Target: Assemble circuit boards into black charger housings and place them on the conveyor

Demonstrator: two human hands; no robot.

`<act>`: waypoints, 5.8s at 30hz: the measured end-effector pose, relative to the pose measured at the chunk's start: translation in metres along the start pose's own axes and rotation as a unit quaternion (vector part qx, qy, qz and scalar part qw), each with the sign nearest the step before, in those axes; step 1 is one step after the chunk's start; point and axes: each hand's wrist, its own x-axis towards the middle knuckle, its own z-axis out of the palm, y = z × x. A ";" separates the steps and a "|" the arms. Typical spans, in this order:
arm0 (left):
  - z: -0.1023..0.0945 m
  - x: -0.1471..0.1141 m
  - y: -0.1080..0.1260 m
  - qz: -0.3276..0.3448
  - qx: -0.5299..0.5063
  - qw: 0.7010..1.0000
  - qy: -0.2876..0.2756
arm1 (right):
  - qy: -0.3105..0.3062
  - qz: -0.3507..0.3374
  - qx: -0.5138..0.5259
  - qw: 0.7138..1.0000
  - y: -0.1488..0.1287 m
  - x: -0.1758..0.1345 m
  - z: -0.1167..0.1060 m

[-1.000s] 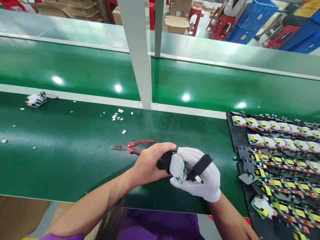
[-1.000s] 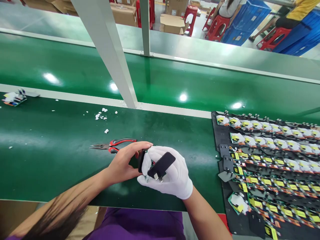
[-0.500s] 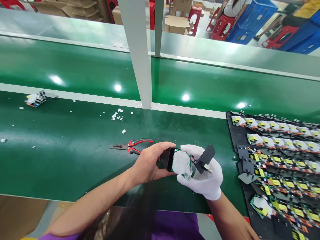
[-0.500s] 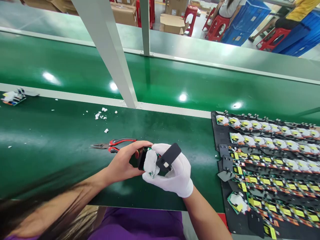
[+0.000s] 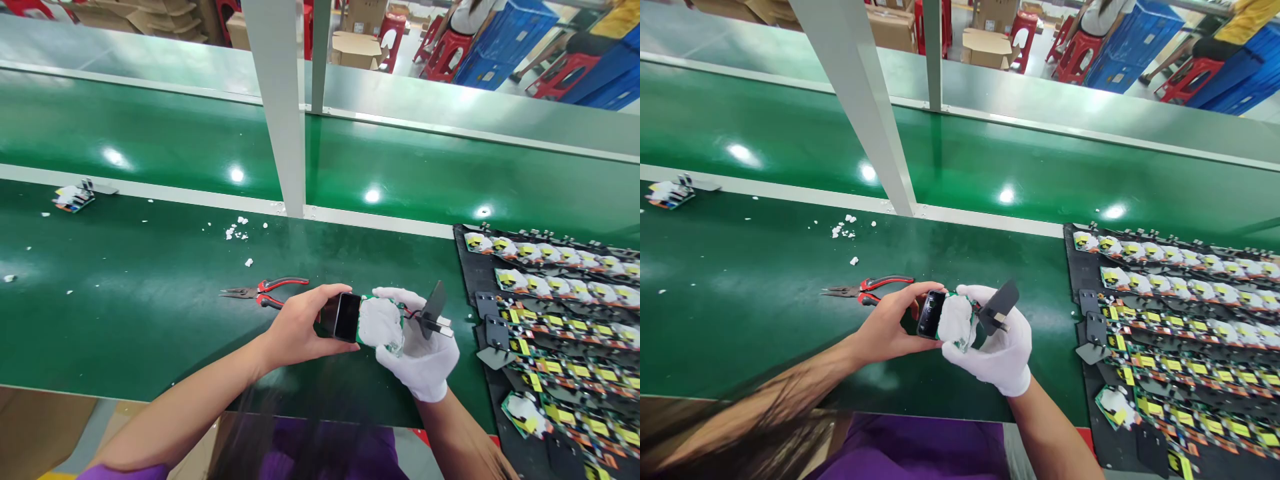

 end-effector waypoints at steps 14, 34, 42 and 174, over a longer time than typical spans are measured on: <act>0.002 -0.004 -0.005 0.026 0.038 0.999 -0.007 | -0.070 -0.059 -0.103 0.990 -0.001 0.001 0.001; 0.000 -0.003 -0.003 0.079 0.068 0.994 0.006 | -0.093 -0.143 -0.173 0.970 -0.004 0.009 0.003; 0.000 -0.003 -0.007 0.096 0.089 0.991 0.005 | -0.100 -0.150 -0.192 0.965 -0.007 0.011 0.002; -0.003 -0.001 -0.003 -0.017 -0.072 0.997 0.008 | -0.066 0.027 -0.073 0.995 -0.007 -0.001 0.013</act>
